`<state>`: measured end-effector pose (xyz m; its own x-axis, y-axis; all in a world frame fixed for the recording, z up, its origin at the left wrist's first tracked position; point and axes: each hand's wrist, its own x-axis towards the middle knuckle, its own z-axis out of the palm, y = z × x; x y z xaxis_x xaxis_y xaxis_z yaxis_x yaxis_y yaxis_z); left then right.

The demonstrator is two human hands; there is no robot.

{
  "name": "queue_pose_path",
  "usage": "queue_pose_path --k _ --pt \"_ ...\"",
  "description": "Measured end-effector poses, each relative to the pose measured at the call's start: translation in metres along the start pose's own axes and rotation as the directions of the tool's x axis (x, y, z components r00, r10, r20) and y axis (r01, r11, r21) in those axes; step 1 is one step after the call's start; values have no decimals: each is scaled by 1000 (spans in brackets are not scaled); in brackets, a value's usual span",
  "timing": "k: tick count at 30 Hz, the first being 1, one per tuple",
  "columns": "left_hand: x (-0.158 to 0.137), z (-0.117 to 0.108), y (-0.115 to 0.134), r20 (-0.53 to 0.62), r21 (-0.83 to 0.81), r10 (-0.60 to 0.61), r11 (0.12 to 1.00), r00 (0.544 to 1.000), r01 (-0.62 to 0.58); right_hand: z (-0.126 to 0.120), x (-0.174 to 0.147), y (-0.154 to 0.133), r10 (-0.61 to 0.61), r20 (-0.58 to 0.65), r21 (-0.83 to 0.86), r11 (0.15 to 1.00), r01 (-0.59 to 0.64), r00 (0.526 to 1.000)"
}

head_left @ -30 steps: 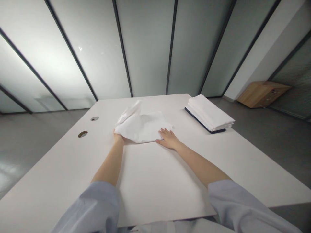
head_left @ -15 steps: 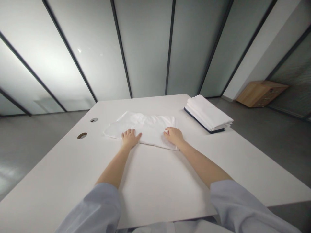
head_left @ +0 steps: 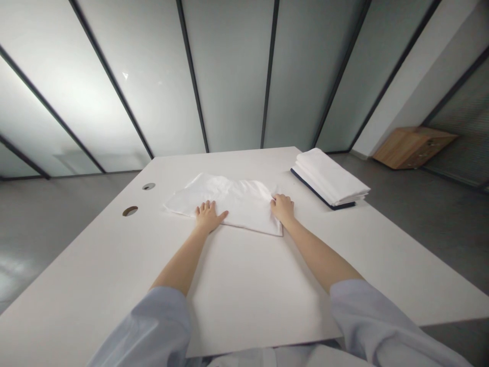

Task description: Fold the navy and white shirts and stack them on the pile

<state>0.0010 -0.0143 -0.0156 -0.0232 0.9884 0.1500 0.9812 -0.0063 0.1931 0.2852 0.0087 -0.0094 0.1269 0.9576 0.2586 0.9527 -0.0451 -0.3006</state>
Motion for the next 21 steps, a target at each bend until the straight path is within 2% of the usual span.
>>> queue_pose_path --k 2,3,4,5,7,9,10,11,12,15,16,17,19,21 --pt "0 0 3 -46 -33 33 999 998 -35 -1 -4 -7 -134 -94 65 988 140 987" --pt "-1 0 5 -78 -53 57 997 995 -61 -2 -8 -13 -247 -123 97 961 259 961" --pt "-1 -1 7 -113 -74 87 993 990 -96 -3 -14 -21 -378 -133 128 910 394 916" --pt "-2 -2 8 -147 -94 126 986 981 -141 -3 -21 -29 -511 -120 160 836 524 851" --pt "-4 -7 11 -206 -120 222 961 953 -250 -4 -36 -45 -726 -39 237 661 712 687" --pt "-6 -12 12 -238 -106 332 925 913 -365 -3 -51 -57 -837 56 311 532 788 544" --pt "-7 -15 13 -231 -86 390 904 891 -418 -3 -55 -60 -856 78 339 504 794 510" --pt "-7 -17 13 -210 -65 440 885 873 -462 -2 -58 -61 -855 73 363 502 785 513" --pt "-7 -18 13 -177 -48 481 867 859 -496 -1 -58 -58 -832 39 389 523 758 554" --pt "-5 -18 12 -78 -59 526 845 847 -531 2 -43 -40 -606 -115 492 653 575 787" --pt "-4 -18 12 -66 -76 516 851 854 -520 2 -35 -32 -520 -132 512 693 508 844" --pt "-2 -16 11 -66 -95 501 858 863 -505 3 -27 -25 -467 -123 509 728 460 875" --pt "0 -15 9 -96 -117 464 873 881 -473 4 -15 -12 -474 -40 436 784 443 879" --pt "3 -15 5 -139 -111 438 884 888 -454 5 -8 -6 -541 98 333 809 485 835"
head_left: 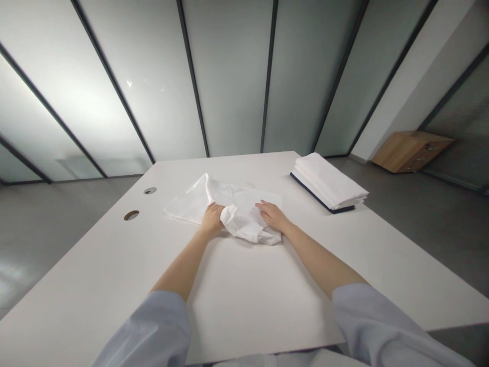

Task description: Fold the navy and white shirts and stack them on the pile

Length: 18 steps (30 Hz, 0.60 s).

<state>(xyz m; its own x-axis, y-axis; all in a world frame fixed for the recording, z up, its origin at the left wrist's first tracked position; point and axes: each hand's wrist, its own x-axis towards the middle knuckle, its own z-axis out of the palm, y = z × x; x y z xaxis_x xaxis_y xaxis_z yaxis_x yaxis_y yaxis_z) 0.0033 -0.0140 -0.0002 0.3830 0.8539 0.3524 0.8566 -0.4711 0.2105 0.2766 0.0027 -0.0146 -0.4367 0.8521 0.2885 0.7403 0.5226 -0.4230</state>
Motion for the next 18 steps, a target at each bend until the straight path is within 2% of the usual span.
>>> queue_pose_path --k 3,6,9,11,13,15,18 --pt "-1 -5 -7 -32 57 -28 998 999 30 5 1 -1 33 208 -141 990 -3 978" --pt "-6 -13 -15 -92 124 -142 980 986 153 12 3 -6 164 276 -278 957 -85 947" --pt "-11 -21 -20 -194 169 -293 930 936 326 12 6 -5 395 197 -375 876 -304 897" --pt "-12 -25 -19 -231 197 -349 898 908 394 9 7 0 555 101 -386 787 -482 826" --pt "-12 -27 -16 -249 231 -372 874 894 427 3 6 7 662 7 -363 700 -615 749" --pt "-10 -28 -13 -268 263 -388 851 882 454 -5 4 14 702 -51 -331 659 -675 710" --pt "-8 -29 -14 -226 277 -468 810 854 517 -21 -1 23 691 -109 -319 657 -684 715"
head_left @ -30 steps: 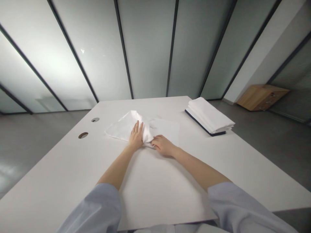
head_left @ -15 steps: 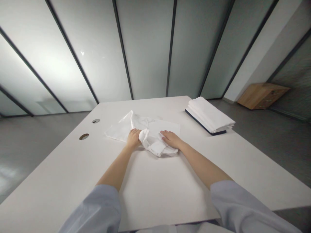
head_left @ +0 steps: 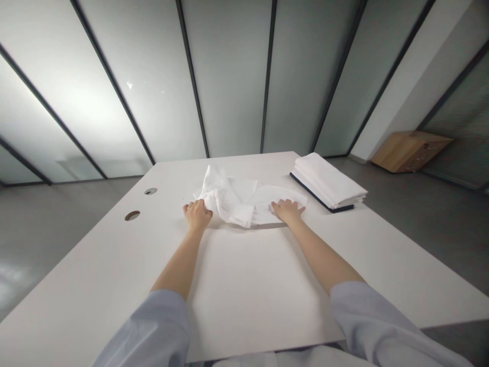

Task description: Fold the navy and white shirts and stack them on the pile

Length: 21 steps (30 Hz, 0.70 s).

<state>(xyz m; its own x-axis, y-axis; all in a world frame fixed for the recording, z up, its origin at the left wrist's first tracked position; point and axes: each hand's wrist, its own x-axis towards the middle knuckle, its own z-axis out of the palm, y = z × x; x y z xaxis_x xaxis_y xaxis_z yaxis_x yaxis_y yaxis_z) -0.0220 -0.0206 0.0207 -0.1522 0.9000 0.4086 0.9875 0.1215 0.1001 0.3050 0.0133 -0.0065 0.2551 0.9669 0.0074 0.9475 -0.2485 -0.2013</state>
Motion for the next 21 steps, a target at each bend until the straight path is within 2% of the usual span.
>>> queue_pose_path --k 3,5,6,7,9,11,13,15,18,21 --pt "4 1 -9 258 -24 -36 999 965 43 -9 2 11 -34 -70 -12 999 34 997" --pt "7 2 -15 391 -81 40 997 919 -9 -10 3 14 -104 -109 -9 995 104 989" --pt "8 2 -17 405 -131 104 990 908 -55 -9 2 13 -165 -126 -5 986 166 978" --pt "9 2 -19 378 -194 176 975 909 -107 -6 2 11 -240 -145 -2 970 242 960" --pt "10 3 -17 235 -339 309 915 922 -220 1 0 5 -419 -147 1 906 424 896" --pt "9 5 -12 82 -469 404 822 911 -322 8 -3 -3 -566 -62 12 823 568 822" --pt "4 9 -3 58 -550 461 755 886 -357 13 -7 -10 -617 45 26 787 616 786" --pt "-2 13 8 136 -555 503 752 853 -355 15 -10 -15 -590 122 27 806 591 799" --pt "-10 15 20 283 -419 523 821 804 -387 14 -12 -21 -501 181 10 861 508 846" --pt "-11 13 22 376 -270 437 895 817 -355 11 -13 -27 -383 201 -1 920 392 902"
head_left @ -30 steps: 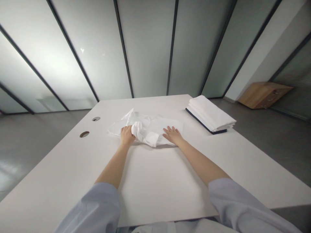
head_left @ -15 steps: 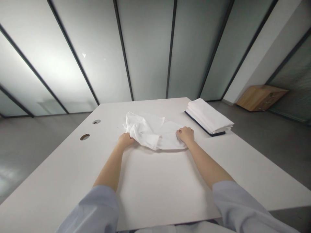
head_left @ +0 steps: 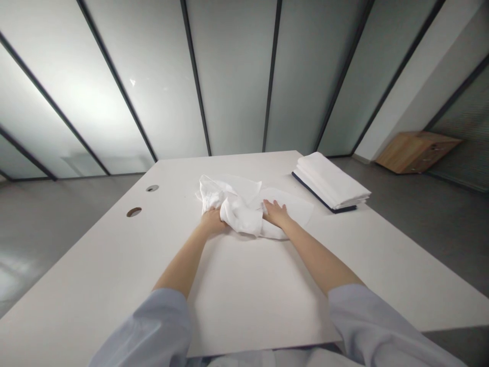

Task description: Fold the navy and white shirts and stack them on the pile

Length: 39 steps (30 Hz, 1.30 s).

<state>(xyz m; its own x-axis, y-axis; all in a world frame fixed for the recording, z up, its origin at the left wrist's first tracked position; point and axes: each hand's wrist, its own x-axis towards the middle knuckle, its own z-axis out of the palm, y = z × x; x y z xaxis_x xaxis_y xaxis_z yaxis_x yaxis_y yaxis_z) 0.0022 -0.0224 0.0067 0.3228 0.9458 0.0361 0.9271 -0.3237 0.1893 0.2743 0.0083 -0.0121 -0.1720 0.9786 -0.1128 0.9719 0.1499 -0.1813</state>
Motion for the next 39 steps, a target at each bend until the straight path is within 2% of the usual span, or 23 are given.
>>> queue_pose_path --k 5,10,13,16,17,18,19,21,23,24,26,29,32,34,36,39 --pt "-4 -9 -10 -7 67 -211 975 978 211 -3 1 -4 205 4 33 978 -205 979" --pt "-9 -12 -23 -93 45 -418 905 904 423 -5 2 10 326 -37 118 940 -319 945" --pt "-12 -11 -38 -192 -15 -555 826 809 563 -7 2 24 349 -115 125 934 -335 930" --pt "-14 -8 -55 -304 -90 -672 726 676 681 -9 -1 34 278 -243 53 961 -273 930" --pt "-15 -7 -59 -333 -116 -682 715 651 690 -9 -2 34 259 -271 35 965 -259 927" --pt "-15 -5 -62 -345 -137 -675 723 652 677 -8 -4 34 251 -282 31 967 -253 926" --pt "-16 -4 -62 -343 -152 -654 747 675 647 -7 -5 33 248 -280 36 968 -248 927" --pt "-14 -2 -58 -302 -167 -560 828 771 536 -3 -6 29 228 -253 54 974 -222 940" --pt "-11 0 -49 -235 -207 -413 906 880 370 1 -5 25 172 -217 75 984 -159 961" --pt "-8 0 -44 -201 -267 -334 923 921 277 3 -4 24 137 -199 91 988 -121 970" --pt "-1 2 -35 -157 -436 -203 892 967 116 5 -2 22 82 -166 143 988 -58 983" --pt "10 3 -25 -152 -651 -157 759 976 21 2 1 15 30 -129 242 970 2 991" --pt "15 6 -12 -185 -712 -202 702 962 10 -3 -4 -1 -75 -106 337 936 107 992" --pt "13 9 1 -221 -650 -157 759 963 -25 -4 -11 -15 -221 -100 422 873 243 970" --pt "10 12 15 -224 -529 -51 845 973 -78 -2 -17 -28 -366 -94 533 766 358 926" --pt "6 13 30 -141 -356 101 923 985 -146 5 -20 -37 -481 -75 634 653 414 873"
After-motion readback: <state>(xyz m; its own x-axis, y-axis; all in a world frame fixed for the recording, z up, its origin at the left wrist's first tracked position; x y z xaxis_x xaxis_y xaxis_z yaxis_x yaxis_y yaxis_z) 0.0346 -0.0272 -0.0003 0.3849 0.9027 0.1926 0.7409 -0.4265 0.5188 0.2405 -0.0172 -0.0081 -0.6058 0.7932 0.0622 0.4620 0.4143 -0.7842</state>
